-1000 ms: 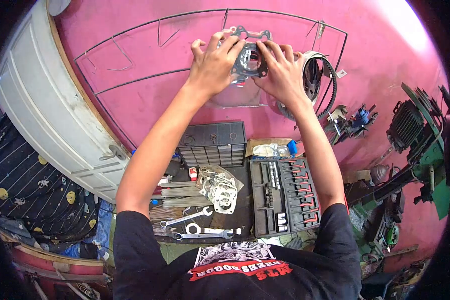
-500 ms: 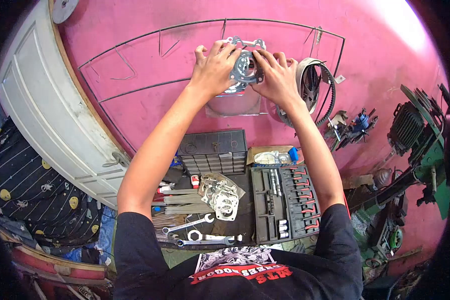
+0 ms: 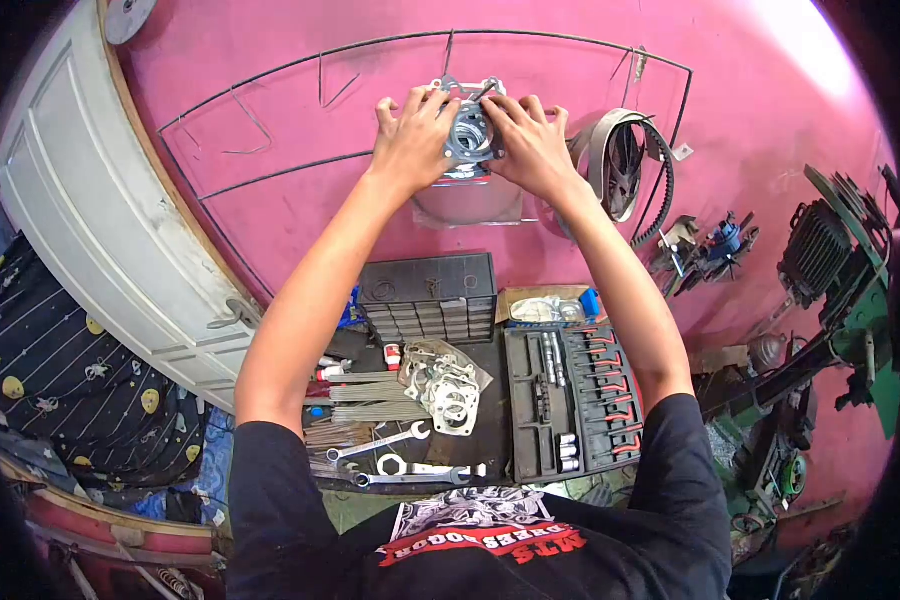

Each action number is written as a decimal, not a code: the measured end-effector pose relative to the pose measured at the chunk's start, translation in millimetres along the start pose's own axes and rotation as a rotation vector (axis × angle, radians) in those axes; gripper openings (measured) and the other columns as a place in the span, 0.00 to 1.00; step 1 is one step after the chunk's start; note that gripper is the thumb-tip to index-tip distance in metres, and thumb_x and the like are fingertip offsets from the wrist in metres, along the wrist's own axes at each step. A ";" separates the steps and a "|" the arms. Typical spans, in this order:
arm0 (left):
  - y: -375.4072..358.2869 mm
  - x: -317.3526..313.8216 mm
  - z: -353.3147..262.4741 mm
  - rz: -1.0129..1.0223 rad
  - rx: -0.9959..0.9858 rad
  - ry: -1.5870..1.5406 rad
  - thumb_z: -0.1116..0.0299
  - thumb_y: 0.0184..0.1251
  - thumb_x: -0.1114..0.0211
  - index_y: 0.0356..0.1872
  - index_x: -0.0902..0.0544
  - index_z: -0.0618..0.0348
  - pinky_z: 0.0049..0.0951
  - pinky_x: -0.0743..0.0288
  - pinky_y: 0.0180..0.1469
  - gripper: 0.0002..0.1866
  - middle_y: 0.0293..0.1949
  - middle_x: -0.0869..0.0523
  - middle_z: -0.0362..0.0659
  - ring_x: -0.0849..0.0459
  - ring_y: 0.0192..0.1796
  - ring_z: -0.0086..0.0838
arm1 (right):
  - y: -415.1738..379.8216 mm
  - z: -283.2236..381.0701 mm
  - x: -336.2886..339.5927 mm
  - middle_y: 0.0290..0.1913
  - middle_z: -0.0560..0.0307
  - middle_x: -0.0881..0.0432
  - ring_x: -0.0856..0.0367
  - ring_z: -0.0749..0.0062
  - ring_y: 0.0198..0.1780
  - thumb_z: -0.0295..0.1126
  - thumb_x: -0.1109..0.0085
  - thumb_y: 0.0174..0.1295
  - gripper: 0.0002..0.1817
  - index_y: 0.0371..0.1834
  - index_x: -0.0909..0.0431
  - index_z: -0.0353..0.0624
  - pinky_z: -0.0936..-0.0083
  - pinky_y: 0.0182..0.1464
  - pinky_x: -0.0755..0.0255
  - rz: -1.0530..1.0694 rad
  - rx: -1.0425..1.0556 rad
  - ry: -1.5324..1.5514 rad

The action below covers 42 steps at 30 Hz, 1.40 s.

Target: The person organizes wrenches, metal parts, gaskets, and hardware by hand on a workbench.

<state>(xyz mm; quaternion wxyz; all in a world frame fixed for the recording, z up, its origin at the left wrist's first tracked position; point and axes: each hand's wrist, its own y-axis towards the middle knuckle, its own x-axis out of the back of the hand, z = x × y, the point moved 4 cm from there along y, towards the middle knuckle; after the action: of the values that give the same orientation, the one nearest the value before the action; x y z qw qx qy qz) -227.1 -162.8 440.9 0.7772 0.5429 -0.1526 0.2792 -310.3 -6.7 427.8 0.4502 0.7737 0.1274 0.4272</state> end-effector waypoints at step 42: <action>-31.5 -24.4 -10.8 0.064 0.130 -0.017 0.56 0.44 0.19 0.66 0.20 0.44 0.56 0.39 0.62 0.41 0.64 0.25 0.41 0.31 0.70 0.35 | -2.3 5.6 -27.2 0.72 0.63 0.26 0.28 0.62 0.67 0.40 0.22 0.45 0.45 0.72 0.27 0.57 0.40 0.63 0.41 0.107 0.104 0.068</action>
<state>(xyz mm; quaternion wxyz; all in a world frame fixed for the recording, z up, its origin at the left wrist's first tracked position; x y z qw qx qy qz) -228.4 -167.3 399.9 0.7297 0.5894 -0.1578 0.3085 -321.9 -24.5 409.8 0.3815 0.7867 0.1230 0.4696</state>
